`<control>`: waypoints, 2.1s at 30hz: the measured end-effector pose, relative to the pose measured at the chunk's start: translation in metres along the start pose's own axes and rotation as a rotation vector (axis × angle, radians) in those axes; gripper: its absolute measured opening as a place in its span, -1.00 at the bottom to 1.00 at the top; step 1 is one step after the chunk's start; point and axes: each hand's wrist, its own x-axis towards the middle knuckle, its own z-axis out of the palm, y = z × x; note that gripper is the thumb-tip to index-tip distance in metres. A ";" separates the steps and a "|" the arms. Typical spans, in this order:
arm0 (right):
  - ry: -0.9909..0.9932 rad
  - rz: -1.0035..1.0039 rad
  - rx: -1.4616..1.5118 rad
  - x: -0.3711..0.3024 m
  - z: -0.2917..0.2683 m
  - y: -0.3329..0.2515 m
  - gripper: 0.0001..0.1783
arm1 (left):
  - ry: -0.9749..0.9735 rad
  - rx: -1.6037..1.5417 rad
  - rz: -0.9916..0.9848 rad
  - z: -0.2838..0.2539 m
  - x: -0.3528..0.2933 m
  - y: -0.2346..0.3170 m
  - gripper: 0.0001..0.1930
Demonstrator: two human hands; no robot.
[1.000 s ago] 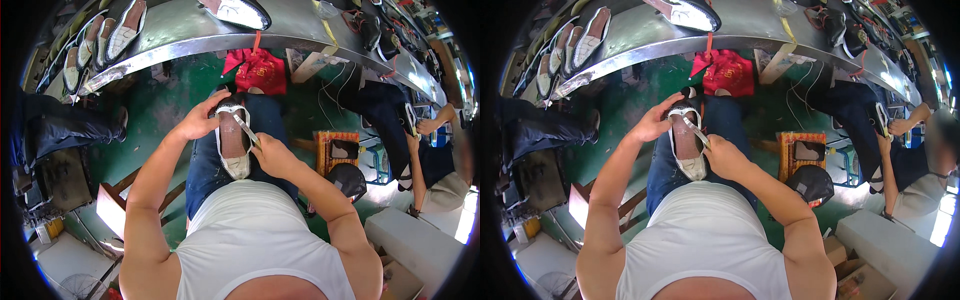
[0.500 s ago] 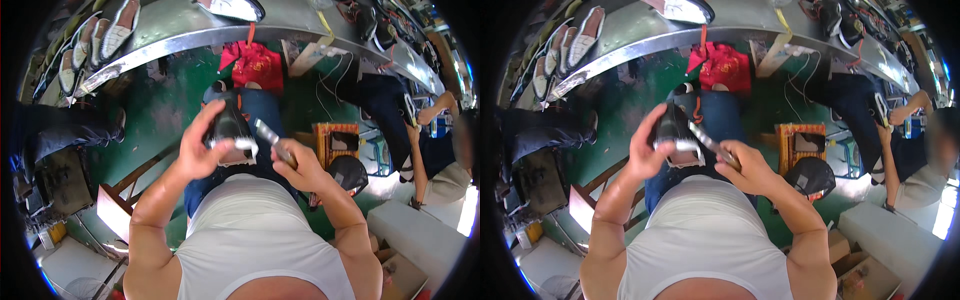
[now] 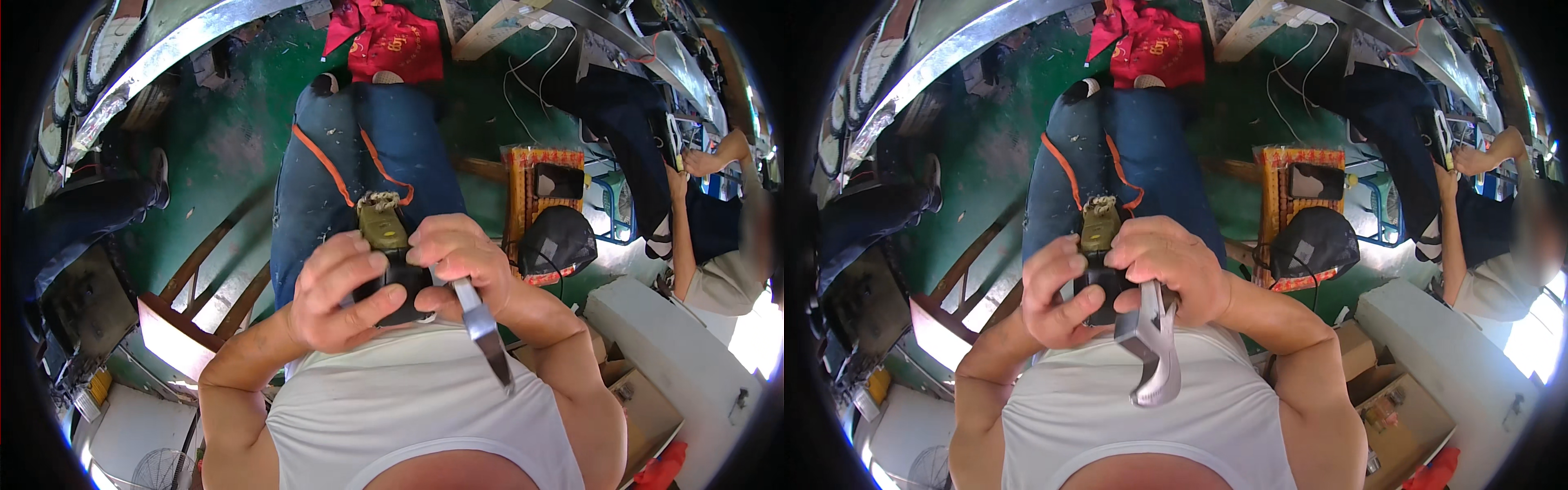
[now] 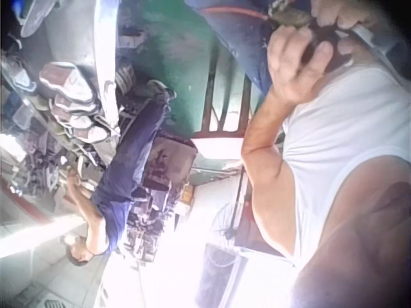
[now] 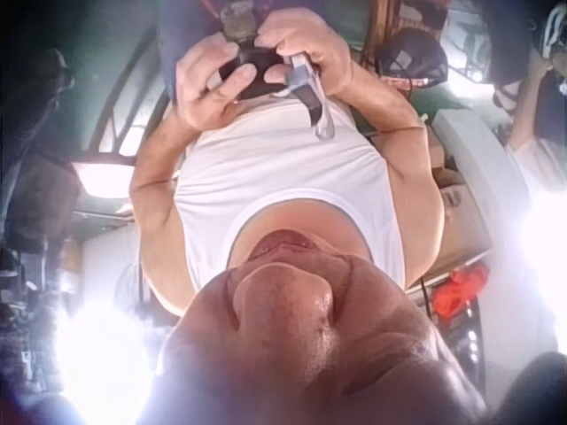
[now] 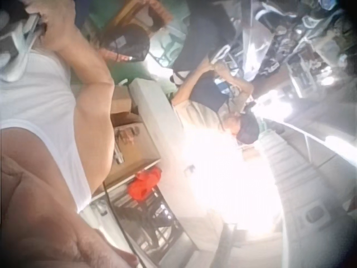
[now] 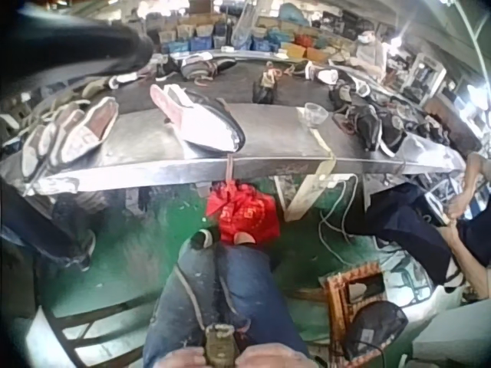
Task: Manually assembling and finishing shoe components using pincers and hammers at a factory workbench.
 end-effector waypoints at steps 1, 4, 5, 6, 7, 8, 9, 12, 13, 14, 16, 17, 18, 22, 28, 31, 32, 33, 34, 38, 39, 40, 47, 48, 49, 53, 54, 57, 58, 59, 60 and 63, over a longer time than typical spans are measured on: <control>0.008 0.027 0.028 0.002 -0.002 0.003 -0.49 | -0.003 -0.017 -0.061 0.000 0.002 -0.003 -0.43; 0.027 0.154 -0.018 0.010 -0.010 0.018 -0.47 | -0.045 -0.148 -0.427 0.021 -0.013 -0.032 -0.02; 0.029 0.261 -0.062 0.016 -0.014 0.019 -0.45 | -0.074 -0.271 -0.530 0.026 -0.030 -0.048 0.00; 0.057 0.381 0.009 0.026 -0.020 0.020 -0.41 | -0.143 -0.252 -0.541 0.016 -0.010 -0.048 0.06; 0.074 0.500 0.088 0.037 -0.024 0.019 -0.38 | -0.103 -0.374 -0.713 0.018 -0.011 -0.050 0.06; 0.067 0.474 0.128 0.049 -0.028 0.021 -0.32 | -0.042 -0.515 -0.823 0.017 -0.009 -0.049 0.06; 0.072 0.441 0.209 0.055 -0.030 0.022 -0.28 | 0.020 -0.662 -0.926 0.017 -0.001 -0.049 0.06; 0.047 0.505 0.256 0.055 -0.028 0.017 -0.19 | -0.100 -0.451 -0.749 0.013 0.003 -0.049 0.08; -0.015 0.568 0.140 0.054 -0.029 0.014 -0.23 | -0.098 -0.448 -0.744 0.012 0.009 -0.047 0.08; -0.077 0.629 0.022 0.053 -0.029 0.014 -0.28 | -0.120 -0.315 -0.656 0.010 0.017 -0.046 0.10; -0.055 0.551 -0.071 0.054 -0.027 0.027 -0.32 | -0.170 -0.112 -0.554 0.009 0.030 -0.054 0.15; -0.034 0.479 -0.160 0.057 -0.026 0.033 -0.36 | -0.224 0.028 -0.422 0.003 0.039 -0.061 0.13; -0.051 0.545 -0.128 0.066 -0.028 0.028 -0.42 | -0.161 -0.249 -0.540 0.004 0.041 -0.067 0.12; -0.011 0.505 -0.425 0.057 -0.036 0.018 -0.62 | -0.095 -0.590 -0.741 -0.003 0.046 -0.100 -0.11; -0.317 0.933 -0.179 0.018 -0.026 0.014 -0.58 | -0.108 -0.589 -0.807 -0.007 0.042 -0.136 -0.24; -0.239 0.828 -0.207 0.023 -0.020 0.032 -0.58 | -0.155 -0.678 -0.811 -0.006 0.047 -0.131 -0.17; -0.266 0.812 -0.230 0.027 -0.022 0.033 -0.60 | -0.196 -0.715 -0.807 -0.006 0.049 -0.129 -0.13; -0.273 0.811 -0.227 0.037 -0.027 0.032 -0.60 | -0.190 -0.712 -0.810 -0.008 0.049 -0.129 -0.13; -0.261 1.037 0.166 0.045 -0.036 0.032 -0.63 | -0.214 -0.657 -0.830 -0.010 0.050 -0.130 -0.09; -0.023 1.192 1.055 0.046 -0.035 0.029 -0.70 | -0.236 -0.646 -0.795 -0.010 0.058 -0.135 -0.03; 0.034 1.223 1.012 0.050 -0.035 0.031 -0.69 | -0.236 -0.640 -0.794 -0.008 0.058 -0.138 -0.03; -0.063 1.220 0.684 0.048 -0.034 0.037 -0.71 | -0.257 -0.576 -0.820 -0.005 0.054 -0.141 -0.01; -0.459 1.000 -0.226 0.058 -0.048 0.041 -0.75 | -0.365 -0.484 -0.848 0.002 0.067 -0.136 -0.01; -0.458 1.000 -0.231 0.057 -0.051 0.042 -0.75 | -0.393 -0.503 -0.874 0.003 0.070 -0.138 -0.02; -0.396 1.005 -0.095 0.052 -0.055 0.046 -0.75 | -0.392 -0.506 -0.869 0.004 0.071 -0.139 -0.02; -0.393 0.990 -0.083 0.055 -0.063 0.049 -0.75 | -0.367 -0.515 -0.819 0.010 0.068 -0.151 -0.07; -0.390 0.993 -0.083 0.057 -0.064 0.048 -0.75 | -0.368 -0.464 -0.804 0.012 0.070 -0.153 -0.08; -0.537 0.765 -0.605 0.073 -0.066 0.040 -0.78 | -0.467 -0.482 -0.745 0.009 0.076 -0.151 -0.05; -0.615 0.714 -0.778 0.082 -0.066 0.036 -0.79 | -0.469 -0.482 -0.745 0.007 0.078 -0.150 -0.05; -0.691 0.656 -0.950 0.087 -0.066 0.035 -0.81 | -0.521 -0.543 -0.799 0.005 0.081 -0.150 -0.02; -0.673 0.578 -0.835 0.087 -0.072 0.040 -0.81 | -0.570 -0.604 -0.850 0.004 0.083 -0.150 0.01; -0.578 1.042 0.022 0.072 -0.072 0.072 -0.82 | -0.591 -0.651 -0.819 0.006 0.088 -0.156 0.03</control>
